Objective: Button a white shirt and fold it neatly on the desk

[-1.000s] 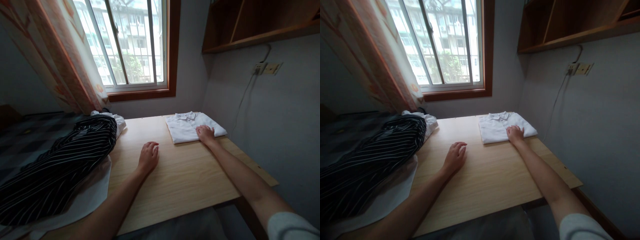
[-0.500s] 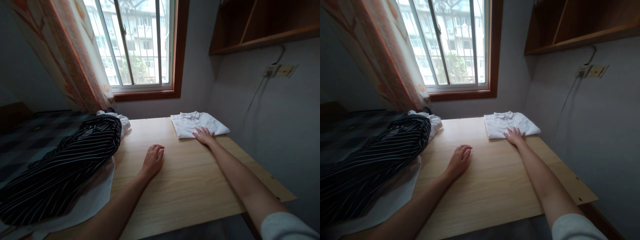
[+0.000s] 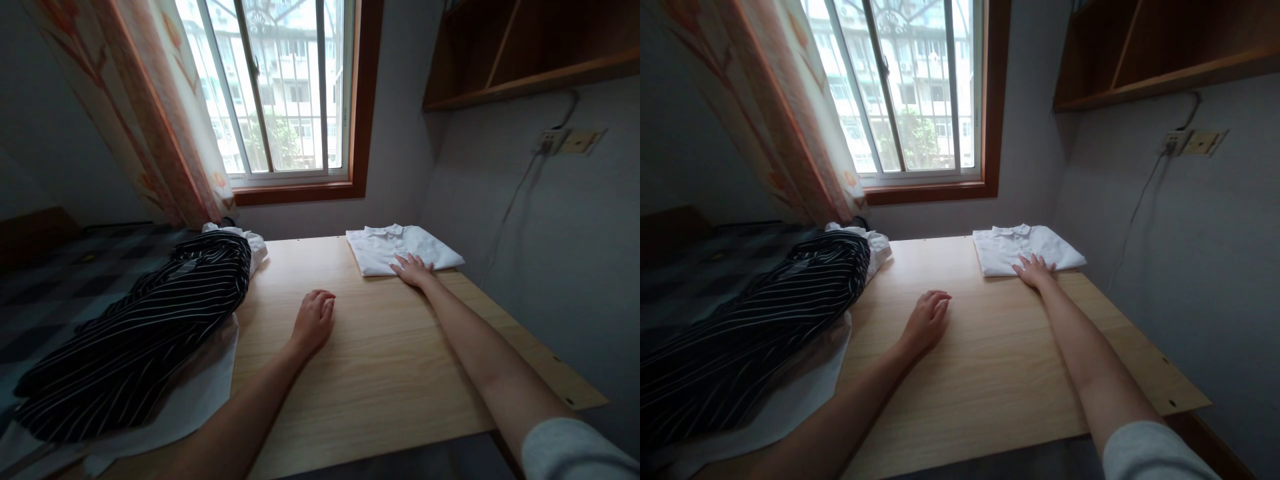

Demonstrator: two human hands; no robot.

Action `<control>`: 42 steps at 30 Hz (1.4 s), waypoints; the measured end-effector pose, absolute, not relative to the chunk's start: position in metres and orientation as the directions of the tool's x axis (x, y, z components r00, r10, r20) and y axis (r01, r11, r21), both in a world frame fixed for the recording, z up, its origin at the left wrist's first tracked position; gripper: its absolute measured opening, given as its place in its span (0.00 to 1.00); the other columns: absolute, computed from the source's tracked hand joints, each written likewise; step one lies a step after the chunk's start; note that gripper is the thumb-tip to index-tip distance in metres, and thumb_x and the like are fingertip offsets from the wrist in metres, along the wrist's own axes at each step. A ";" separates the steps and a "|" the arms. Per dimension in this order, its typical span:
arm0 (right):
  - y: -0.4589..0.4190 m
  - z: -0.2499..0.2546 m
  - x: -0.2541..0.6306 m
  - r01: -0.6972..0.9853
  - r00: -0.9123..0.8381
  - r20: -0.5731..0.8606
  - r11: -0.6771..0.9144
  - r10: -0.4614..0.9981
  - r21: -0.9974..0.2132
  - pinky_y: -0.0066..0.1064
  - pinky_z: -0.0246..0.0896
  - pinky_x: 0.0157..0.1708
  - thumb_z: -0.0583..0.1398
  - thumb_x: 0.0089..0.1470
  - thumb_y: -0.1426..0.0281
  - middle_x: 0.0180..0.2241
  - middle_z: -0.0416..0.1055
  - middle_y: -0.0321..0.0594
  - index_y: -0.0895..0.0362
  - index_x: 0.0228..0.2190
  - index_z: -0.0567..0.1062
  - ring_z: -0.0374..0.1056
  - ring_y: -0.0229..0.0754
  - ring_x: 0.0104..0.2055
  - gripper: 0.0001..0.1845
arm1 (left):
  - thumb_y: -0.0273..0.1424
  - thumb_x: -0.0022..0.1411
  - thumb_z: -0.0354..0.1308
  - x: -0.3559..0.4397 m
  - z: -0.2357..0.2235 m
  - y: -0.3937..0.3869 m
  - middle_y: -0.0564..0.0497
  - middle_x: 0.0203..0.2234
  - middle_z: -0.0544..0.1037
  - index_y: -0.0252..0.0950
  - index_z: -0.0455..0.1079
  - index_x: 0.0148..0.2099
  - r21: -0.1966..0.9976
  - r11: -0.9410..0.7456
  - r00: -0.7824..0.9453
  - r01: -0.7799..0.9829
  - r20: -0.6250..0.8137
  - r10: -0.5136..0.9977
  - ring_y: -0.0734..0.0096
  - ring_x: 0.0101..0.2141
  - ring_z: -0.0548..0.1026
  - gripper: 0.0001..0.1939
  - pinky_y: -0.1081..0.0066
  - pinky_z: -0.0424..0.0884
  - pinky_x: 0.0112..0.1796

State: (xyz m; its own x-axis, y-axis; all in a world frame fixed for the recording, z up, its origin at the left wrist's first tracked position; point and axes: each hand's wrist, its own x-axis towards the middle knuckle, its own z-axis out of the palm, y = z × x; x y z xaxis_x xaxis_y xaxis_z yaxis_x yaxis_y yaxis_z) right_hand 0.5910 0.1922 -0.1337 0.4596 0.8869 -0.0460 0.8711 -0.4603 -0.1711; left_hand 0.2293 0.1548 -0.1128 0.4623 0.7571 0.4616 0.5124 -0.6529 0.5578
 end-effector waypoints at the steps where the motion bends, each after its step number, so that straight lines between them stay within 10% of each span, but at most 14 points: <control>1: 0.193 -0.134 0.591 0.870 0.462 -0.048 -0.463 0.886 -0.171 0.68 0.29 0.61 0.40 0.59 0.41 0.70 0.39 0.45 0.42 0.66 0.51 0.35 0.60 0.71 0.39 | 0.30 0.67 0.48 0.229 -0.113 0.155 0.45 0.43 0.77 0.36 0.74 0.44 0.558 -0.652 0.462 0.513 0.462 0.758 0.60 0.47 0.72 0.12 0.56 0.68 0.53; 16: 0.184 -0.135 0.593 0.880 0.452 -0.020 -0.449 0.892 -0.153 0.69 0.32 0.60 0.41 0.59 0.41 0.70 0.43 0.45 0.42 0.66 0.53 0.38 0.61 0.70 0.38 | 0.29 0.67 0.49 0.228 -0.114 0.155 0.45 0.42 0.77 0.37 0.74 0.43 0.571 -0.648 0.437 0.505 0.478 0.762 0.60 0.47 0.72 0.12 0.56 0.68 0.53; 22: 0.176 -0.127 0.577 0.909 0.413 0.253 -0.379 0.875 -0.172 0.63 0.38 0.62 0.45 0.64 0.52 0.67 0.52 0.46 0.49 0.61 0.63 0.43 0.57 0.69 0.30 | 0.29 0.67 0.49 0.230 -0.114 0.151 0.45 0.43 0.76 0.37 0.74 0.43 0.536 -0.664 0.436 0.522 0.501 0.748 0.61 0.48 0.72 0.11 0.57 0.68 0.53; 28: 0.145 -0.105 0.517 0.968 0.182 0.403 -0.092 0.897 -0.233 0.50 0.43 0.64 0.52 0.62 0.59 0.63 0.61 0.44 0.52 0.57 0.68 0.48 0.52 0.67 0.25 | 0.29 0.62 0.57 0.211 -0.076 0.144 0.42 0.54 0.71 0.39 0.70 0.53 0.243 -0.632 0.405 0.736 0.591 0.698 0.52 0.57 0.65 0.16 0.51 0.60 0.58; 34: 0.109 -0.115 0.471 0.937 0.041 0.493 0.138 0.869 -0.321 0.47 0.47 0.63 0.53 0.59 0.64 0.55 0.70 0.43 0.53 0.52 0.73 0.57 0.51 0.63 0.21 | 0.43 0.61 0.59 0.142 -0.024 0.165 0.35 0.65 0.56 0.36 0.61 0.63 0.150 -0.196 0.044 0.969 0.676 0.736 0.40 0.65 0.50 0.32 0.40 0.45 0.61; 38: 0.104 -0.127 0.471 0.913 0.026 0.506 0.186 0.862 -0.363 0.47 0.50 0.62 0.54 0.57 0.69 0.52 0.73 0.42 0.53 0.48 0.75 0.61 0.50 0.60 0.18 | 0.46 0.56 0.61 0.110 -0.022 0.183 0.28 0.63 0.58 0.32 0.58 0.66 0.036 0.028 -0.042 0.999 0.447 0.893 0.35 0.60 0.58 0.41 0.39 0.55 0.55; 42: 0.108 -0.130 0.477 0.889 0.038 0.503 0.201 0.863 -0.411 0.44 0.56 0.59 0.55 0.56 0.71 0.49 0.75 0.44 0.55 0.44 0.77 0.65 0.48 0.57 0.16 | 0.36 0.61 0.53 0.101 -0.028 0.189 0.31 0.57 0.68 0.34 0.66 0.61 -0.097 0.020 0.013 0.995 0.324 0.946 0.39 0.53 0.67 0.26 0.48 0.67 0.46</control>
State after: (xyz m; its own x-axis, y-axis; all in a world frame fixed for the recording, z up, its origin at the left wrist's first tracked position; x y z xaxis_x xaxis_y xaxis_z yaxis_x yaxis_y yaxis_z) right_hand 0.4768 0.1078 -0.1297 0.0379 0.8633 0.5033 0.8893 0.2006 -0.4110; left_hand 0.1005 0.1889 -0.0280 0.0128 0.9461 0.3238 0.9951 0.0198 -0.0972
